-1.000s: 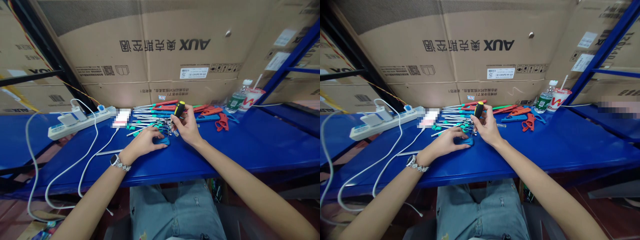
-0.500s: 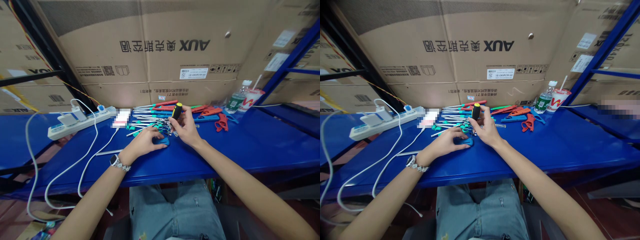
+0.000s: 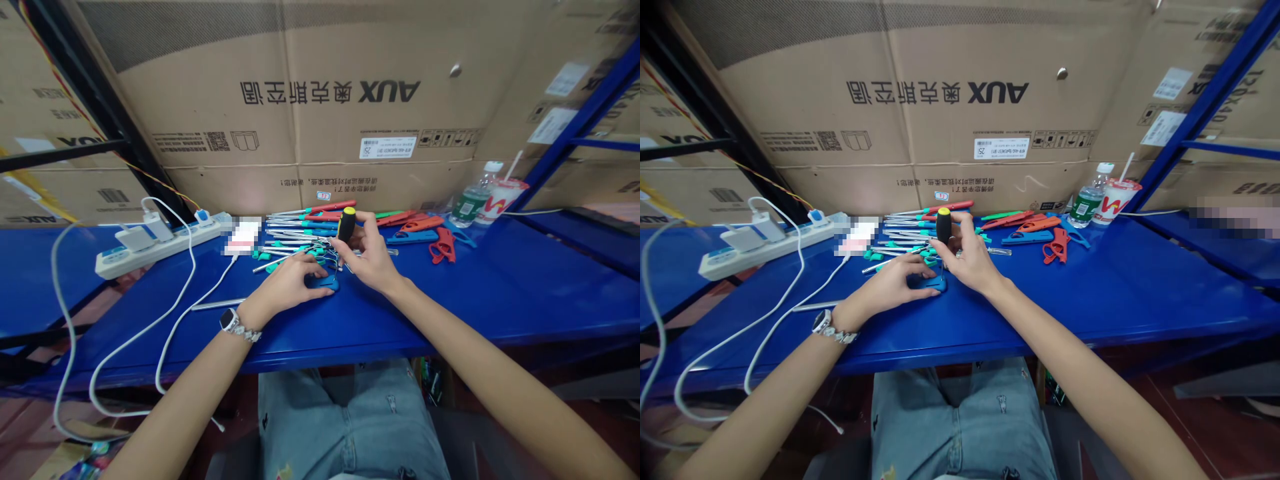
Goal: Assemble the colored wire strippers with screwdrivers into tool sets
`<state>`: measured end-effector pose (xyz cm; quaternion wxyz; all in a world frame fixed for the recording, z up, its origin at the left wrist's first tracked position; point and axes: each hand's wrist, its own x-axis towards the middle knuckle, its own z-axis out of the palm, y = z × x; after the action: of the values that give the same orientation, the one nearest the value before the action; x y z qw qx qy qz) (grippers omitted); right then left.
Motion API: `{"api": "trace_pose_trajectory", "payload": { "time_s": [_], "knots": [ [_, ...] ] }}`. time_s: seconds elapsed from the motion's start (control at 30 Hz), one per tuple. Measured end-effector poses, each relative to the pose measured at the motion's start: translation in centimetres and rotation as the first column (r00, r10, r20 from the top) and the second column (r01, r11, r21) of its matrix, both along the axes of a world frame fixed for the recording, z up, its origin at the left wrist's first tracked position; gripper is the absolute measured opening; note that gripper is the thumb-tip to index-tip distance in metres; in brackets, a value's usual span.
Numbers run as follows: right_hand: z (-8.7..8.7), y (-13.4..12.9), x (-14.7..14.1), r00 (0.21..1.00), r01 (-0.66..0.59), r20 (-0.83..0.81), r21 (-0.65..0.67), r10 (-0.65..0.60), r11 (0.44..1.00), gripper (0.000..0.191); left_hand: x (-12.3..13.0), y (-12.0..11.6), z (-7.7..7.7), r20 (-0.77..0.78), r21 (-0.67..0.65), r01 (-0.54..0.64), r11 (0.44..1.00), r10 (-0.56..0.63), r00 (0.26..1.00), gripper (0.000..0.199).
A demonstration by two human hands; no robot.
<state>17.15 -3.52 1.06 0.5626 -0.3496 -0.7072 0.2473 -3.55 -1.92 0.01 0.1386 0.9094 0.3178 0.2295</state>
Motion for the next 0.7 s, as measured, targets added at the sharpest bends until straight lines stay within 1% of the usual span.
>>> {"api": "trace_pose_trajectory", "payload": {
  "time_s": [0.07,0.23,0.3,0.33,0.37,0.43,0.5,0.53,0.6,0.7],
  "knots": [
    [0.1,0.0,0.0,1.0,-0.008,-0.003,-0.001,0.008,1.0,0.042,0.0,0.1,-0.1,0.001,0.0,0.002,1.0,-0.002,1.0,0.03],
    [0.0,-0.1,-0.2,0.998,-0.063,-0.013,-0.061,0.063,0.996,0.043,-0.2,-0.1,-0.2,0.011,0.012,0.004,1.0,-0.005,1.0,0.03],
    [0.0,-0.1,-0.3,0.996,-0.081,-0.027,-0.064,0.08,0.995,0.044,-0.3,-0.2,0.3,0.082,0.02,-0.012,1.0,0.011,0.997,0.032],
    [0.0,-0.1,-0.3,0.996,-0.088,-0.036,-0.061,0.086,0.994,0.045,-0.3,-0.3,0.8,0.158,0.021,-0.025,0.999,0.021,0.987,0.032],
    [-0.1,0.0,-0.4,0.995,-0.094,-0.044,-0.058,0.092,0.994,0.045,-0.2,-0.3,1.3,0.259,0.022,-0.041,0.999,0.034,0.965,0.031],
    [-0.1,0.1,-0.5,0.994,-0.1,-0.05,-0.052,0.097,0.994,0.045,0.5,-0.3,2.7,0.479,0.013,-0.07,0.997,0.055,0.876,0.027],
    [-0.2,0.2,-0.6,0.995,-0.092,-0.038,-0.049,0.09,0.995,0.046,1.7,-0.3,4.2,0.617,0.009,-0.097,0.995,0.071,0.784,0.023],
    [-0.3,0.4,-0.6,0.996,-0.084,-0.028,-0.044,0.082,0.996,0.047,2.5,-0.2,4.9,0.654,0.0,-0.078,0.997,0.059,0.754,0.024],
    [-0.6,0.7,-0.6,0.998,-0.06,-0.017,-0.02,0.06,0.998,0.047,4.1,-0.1,5.9,0.695,-0.01,-0.027,1.0,0.027,0.718,0.026],
    [-1.1,1.2,-0.5,0.998,-0.055,0.029,-0.022,0.056,0.998,0.051,6.0,0.4,6.6,0.741,-0.035,-0.007,0.999,0.031,0.671,0.029]
  ]
}}
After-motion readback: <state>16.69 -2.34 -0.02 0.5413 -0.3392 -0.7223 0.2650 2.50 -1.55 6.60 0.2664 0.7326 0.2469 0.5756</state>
